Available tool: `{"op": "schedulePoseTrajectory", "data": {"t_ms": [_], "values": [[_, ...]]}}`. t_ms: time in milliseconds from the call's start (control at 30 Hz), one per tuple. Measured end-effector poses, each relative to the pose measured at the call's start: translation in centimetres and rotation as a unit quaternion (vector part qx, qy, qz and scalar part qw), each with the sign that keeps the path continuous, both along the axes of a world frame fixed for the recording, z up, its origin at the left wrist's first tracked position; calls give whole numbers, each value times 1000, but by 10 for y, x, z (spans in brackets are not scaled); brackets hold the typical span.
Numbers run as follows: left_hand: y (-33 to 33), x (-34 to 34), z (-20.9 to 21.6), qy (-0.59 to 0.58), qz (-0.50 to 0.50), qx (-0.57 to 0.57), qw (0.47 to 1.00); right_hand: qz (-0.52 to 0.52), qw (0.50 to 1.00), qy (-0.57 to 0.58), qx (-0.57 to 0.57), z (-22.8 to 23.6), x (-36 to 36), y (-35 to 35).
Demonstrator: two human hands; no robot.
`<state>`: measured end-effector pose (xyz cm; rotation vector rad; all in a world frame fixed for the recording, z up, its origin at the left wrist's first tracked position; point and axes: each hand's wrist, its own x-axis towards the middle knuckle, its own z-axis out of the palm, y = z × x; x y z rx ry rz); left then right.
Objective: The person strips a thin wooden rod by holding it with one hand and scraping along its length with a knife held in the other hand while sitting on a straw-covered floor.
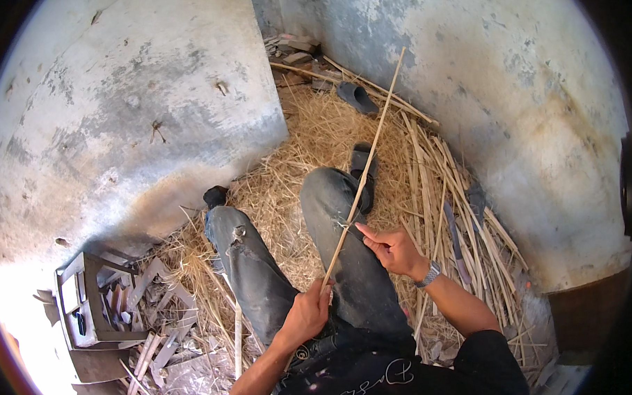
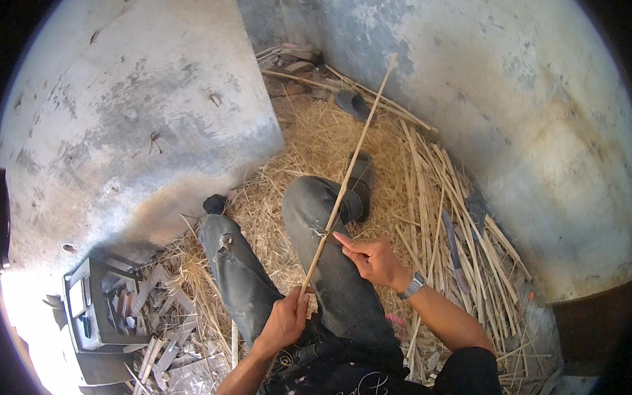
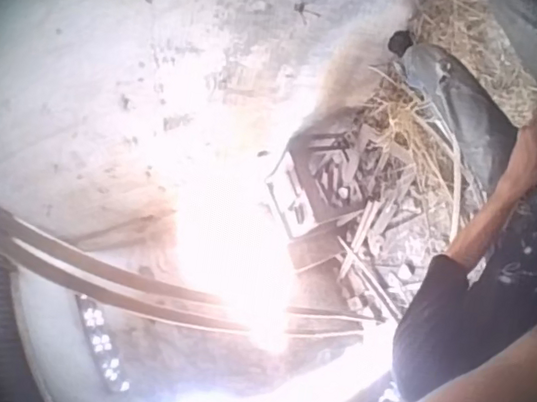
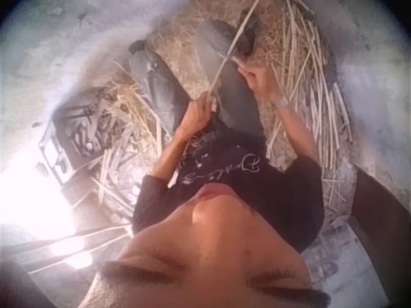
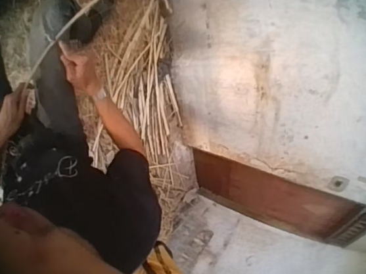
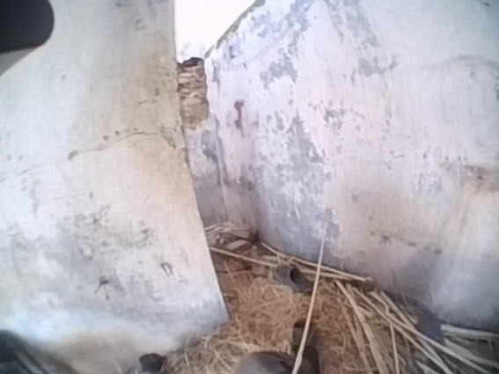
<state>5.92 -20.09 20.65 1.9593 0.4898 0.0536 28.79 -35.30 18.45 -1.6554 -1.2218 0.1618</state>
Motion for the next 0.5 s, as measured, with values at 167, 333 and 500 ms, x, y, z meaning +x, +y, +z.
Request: {"op": "schedulePoseTrajectory", "data": {"t_ms": [167,333,500], "values": [[1,-1,-3,-31,13,-19,999,83,988,104,-83,13,-15,-9],[0,4,-6,-34,17,1,999,26,969,242,-47,26,11,-8],[-4,-1,-29,-40,35,106,993,-136,990,-19,-8,30,45,24]]}}
